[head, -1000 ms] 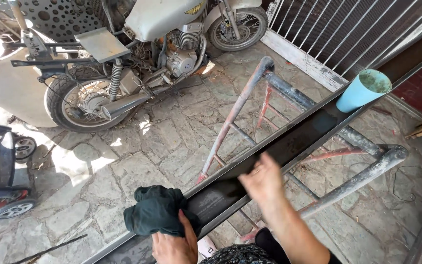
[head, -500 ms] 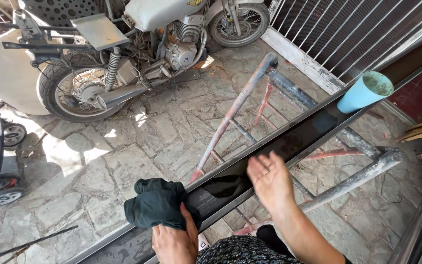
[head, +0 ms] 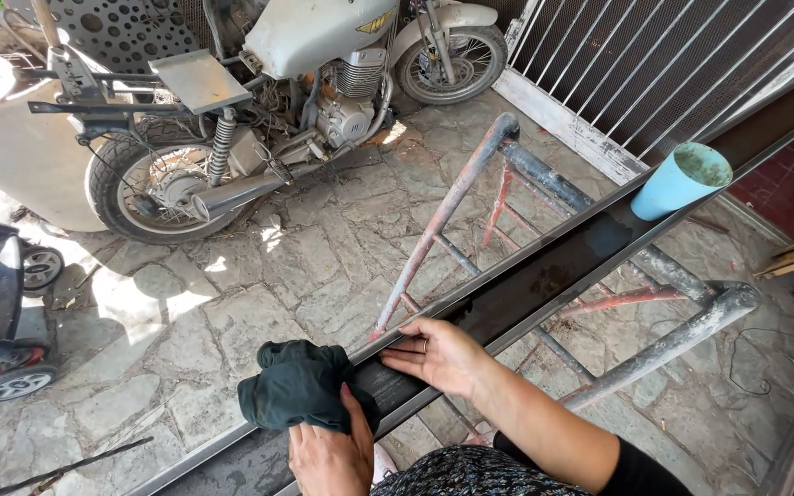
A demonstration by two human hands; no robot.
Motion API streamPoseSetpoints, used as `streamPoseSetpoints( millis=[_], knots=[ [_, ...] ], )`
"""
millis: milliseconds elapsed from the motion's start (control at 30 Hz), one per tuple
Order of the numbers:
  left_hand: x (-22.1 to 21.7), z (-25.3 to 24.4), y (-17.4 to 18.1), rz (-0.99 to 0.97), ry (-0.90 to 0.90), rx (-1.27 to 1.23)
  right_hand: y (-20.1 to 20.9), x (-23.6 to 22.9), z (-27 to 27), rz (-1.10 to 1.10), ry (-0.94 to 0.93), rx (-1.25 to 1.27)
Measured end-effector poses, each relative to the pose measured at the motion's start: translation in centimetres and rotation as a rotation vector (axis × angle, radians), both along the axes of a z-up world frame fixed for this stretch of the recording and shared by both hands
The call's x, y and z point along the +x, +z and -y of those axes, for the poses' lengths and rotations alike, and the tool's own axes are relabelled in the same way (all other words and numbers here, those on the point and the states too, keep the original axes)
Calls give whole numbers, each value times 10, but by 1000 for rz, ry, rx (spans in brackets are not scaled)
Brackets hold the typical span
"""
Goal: Wiping the interior surface of a long metal U-beam using a cloth and liquid from a cup to clean it.
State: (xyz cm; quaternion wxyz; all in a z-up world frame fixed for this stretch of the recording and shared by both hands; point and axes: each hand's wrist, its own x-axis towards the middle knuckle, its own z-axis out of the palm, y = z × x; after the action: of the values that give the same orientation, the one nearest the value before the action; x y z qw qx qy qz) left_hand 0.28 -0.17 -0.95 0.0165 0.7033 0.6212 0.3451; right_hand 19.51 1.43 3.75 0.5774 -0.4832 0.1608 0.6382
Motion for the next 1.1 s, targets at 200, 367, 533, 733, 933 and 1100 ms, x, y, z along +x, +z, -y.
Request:
streamPoseSetpoints(
  millis=[200, 367, 533, 733, 933, 1100],
  knots=[
    [-5, -2, 8, 25, -51, 52, 20, 39, -6, 37, -119, -99],
    [-2, -2, 12, 22, -103, 133, -3, 35, 0, 238, -126, 44],
    [4, -1, 11, -32, 19, 90, 22, 32, 1, 44, -28, -5],
    [6, -2, 12, 1, -11, 194, -18, 84, 26, 1237, 790, -81],
    [5, -10, -29, 78, -6, 277, 27, 121, 6, 274, -10, -92],
    [10, -12, -10, 95, -38, 332, 49, 111, 16, 268, 44, -85]
  ],
)
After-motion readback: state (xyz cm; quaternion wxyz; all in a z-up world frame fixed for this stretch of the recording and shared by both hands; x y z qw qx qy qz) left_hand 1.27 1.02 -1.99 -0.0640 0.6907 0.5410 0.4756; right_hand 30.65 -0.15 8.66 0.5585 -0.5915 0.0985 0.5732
